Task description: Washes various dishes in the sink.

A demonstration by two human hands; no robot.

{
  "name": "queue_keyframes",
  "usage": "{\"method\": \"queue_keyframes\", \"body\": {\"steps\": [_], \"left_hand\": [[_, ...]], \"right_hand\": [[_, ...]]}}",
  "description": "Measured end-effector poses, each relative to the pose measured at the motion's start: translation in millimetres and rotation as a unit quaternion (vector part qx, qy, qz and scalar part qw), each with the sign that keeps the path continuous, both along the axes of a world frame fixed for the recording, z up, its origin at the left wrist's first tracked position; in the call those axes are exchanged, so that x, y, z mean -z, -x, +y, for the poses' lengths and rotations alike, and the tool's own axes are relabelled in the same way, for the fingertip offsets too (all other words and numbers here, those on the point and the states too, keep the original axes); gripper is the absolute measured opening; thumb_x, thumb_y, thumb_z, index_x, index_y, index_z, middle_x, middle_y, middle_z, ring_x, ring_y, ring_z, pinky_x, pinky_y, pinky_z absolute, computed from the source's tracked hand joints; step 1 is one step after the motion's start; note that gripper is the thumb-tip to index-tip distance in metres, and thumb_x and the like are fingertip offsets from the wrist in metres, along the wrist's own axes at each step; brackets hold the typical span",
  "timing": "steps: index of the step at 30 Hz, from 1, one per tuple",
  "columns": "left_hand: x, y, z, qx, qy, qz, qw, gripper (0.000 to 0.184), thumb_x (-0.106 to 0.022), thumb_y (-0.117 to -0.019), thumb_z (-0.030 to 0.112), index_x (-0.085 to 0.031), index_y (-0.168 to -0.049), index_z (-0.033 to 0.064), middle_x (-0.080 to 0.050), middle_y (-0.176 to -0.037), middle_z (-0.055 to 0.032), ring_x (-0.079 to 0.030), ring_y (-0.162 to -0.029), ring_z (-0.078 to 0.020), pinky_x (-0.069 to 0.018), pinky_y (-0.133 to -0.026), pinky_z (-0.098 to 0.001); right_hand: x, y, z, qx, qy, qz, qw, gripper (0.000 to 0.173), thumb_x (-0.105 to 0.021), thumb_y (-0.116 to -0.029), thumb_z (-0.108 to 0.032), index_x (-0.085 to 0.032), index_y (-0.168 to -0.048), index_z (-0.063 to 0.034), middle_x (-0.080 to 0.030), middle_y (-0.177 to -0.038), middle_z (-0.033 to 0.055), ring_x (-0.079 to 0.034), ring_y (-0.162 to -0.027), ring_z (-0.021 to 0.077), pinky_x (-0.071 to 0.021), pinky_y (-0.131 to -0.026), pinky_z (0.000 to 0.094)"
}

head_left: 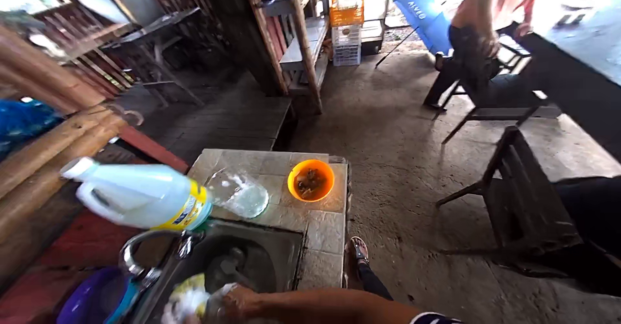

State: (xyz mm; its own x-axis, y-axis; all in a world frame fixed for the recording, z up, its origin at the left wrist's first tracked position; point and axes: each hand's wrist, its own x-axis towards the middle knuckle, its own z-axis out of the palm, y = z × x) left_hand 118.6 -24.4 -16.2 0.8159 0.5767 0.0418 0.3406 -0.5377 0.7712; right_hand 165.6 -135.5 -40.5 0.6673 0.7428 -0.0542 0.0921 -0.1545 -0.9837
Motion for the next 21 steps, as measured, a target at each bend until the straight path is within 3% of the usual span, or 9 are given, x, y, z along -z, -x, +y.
{"method": "queue_keyframes", "body": {"steps": [3,5,7,10,11,13,15,18,21], "left_hand": [[18,-17,1,-0.142,-0.030,-0.015,0.989,0.054,-0.050,-0.1003,0.002,-0.034,-0.147,-0.0208,-0.042,-0.148,-0.0408,-0.040,-0.143,-0.0473,-0.0300,-0.121,-0.0486],[14,-21,-17,-0.234,0.011,0.013,0.972,0.048,-0.053,-0.1018,0.006,-0.043,-0.140,-0.0196,-0.051,-0.140,-0.0379,-0.049,-0.135,-0.0439,-0.0374,-0.115,-0.0478],[7,-16,-34,-0.229,0.083,-0.031,0.969,0.048,-0.057,-0.0998,0.001,-0.043,-0.141,-0.0189,-0.052,-0.139,-0.0366,-0.052,-0.132,-0.0409,-0.0395,-0.114,-0.0446],[6,-7,-29,-0.125,0.108,-0.094,0.982,0.050,-0.057,-0.0967,-0.004,-0.042,-0.143,-0.0174,-0.050,-0.142,-0.0352,-0.050,-0.134,-0.0370,-0.0384,-0.115,-0.0419],[6,-8,-20,-0.106,0.082,-0.093,0.987,0.046,-0.058,-0.0960,-0.003,-0.048,-0.138,-0.0169,-0.053,-0.139,-0.0344,-0.052,-0.131,-0.0365,-0.0402,-0.114,-0.0422],[6,-13,2,-0.114,0.022,-0.065,0.991,0.038,-0.060,-0.0956,-0.001,-0.056,-0.131,-0.0154,-0.057,-0.134,-0.0350,-0.055,-0.129,-0.0407,-0.0416,-0.112,-0.0468],[6,-21,16,-0.155,0.021,-0.078,0.985,0.041,-0.058,-0.0963,-0.002,-0.053,-0.135,-0.0156,-0.054,-0.136,-0.0366,-0.052,-0.131,-0.0431,-0.0401,-0.113,-0.0485],[9,-32,14,-0.234,0.058,-0.165,0.956,0.054,-0.053,-0.0973,-0.004,-0.036,-0.146,-0.0169,-0.047,-0.142,-0.0383,-0.048,-0.134,-0.0412,-0.0380,-0.115,-0.0439],[3,-33,-12,-0.251,0.082,-0.194,0.945,0.055,-0.052,-0.0971,-0.005,-0.034,-0.147,-0.0169,-0.050,-0.140,-0.0357,-0.051,-0.131,-0.0357,-0.0398,-0.113,-0.0387]], "right_hand": [[-7,3,-1,0.011,0.015,0.037,0.999,0.030,-0.060,-0.0989,-0.002,-0.063,-0.125,0.0135,-0.064,-0.124,0.0331,-0.061,-0.121,0.0417,-0.0436,-0.109,0.0504],[-7,5,2,0.044,-0.020,0.083,0.995,0.026,-0.061,-0.0982,-0.002,-0.065,-0.120,0.0118,-0.068,-0.114,0.0270,-0.066,-0.106,0.0308,-0.0515,-0.099,0.0433],[-15,2,0,0.058,-0.045,0.151,0.986,0.027,-0.051,-0.1030,-0.004,-0.061,-0.122,0.0118,-0.067,-0.103,0.0189,-0.063,-0.087,0.0168,-0.0538,-0.082,0.0327],[-20,1,3,0.048,-0.033,0.213,0.975,0.028,-0.046,-0.1063,-0.009,-0.057,-0.124,0.0095,-0.063,-0.094,0.0109,-0.058,-0.076,0.0092,-0.0514,-0.070,0.0267],[-19,1,3,0.039,-0.030,0.203,0.978,0.029,-0.048,-0.1062,-0.010,-0.056,-0.126,0.0091,-0.064,-0.098,0.0113,-0.059,-0.079,0.0092,-0.0517,-0.073,0.0261],[-13,2,6,0.004,-0.013,0.154,0.988,0.036,-0.048,-0.1062,-0.010,-0.053,-0.137,0.0089,-0.064,-0.119,0.0208,-0.063,-0.097,0.0188,-0.0524,-0.087,0.0336],[-7,3,11,-0.005,-0.013,0.122,0.992,0.040,-0.049,-0.1059,-0.011,-0.051,-0.142,0.0058,-0.063,-0.125,0.0234,-0.063,-0.100,0.0226,-0.0519,-0.089,0.0368],[-3,4,15,0.022,-0.042,0.137,0.989,0.038,-0.048,-0.1061,-0.012,-0.053,-0.140,0.0039,-0.066,-0.109,0.0161,-0.059,-0.081,0.0133,-0.0513,-0.074,0.0299],[-14,-1,11,0.052,-0.066,0.133,0.988,0.034,-0.045,-0.1080,-0.014,-0.060,-0.129,0.0079,-0.067,-0.102,0.0151,-0.059,-0.080,0.0117,-0.0513,-0.076,0.0282]]}}
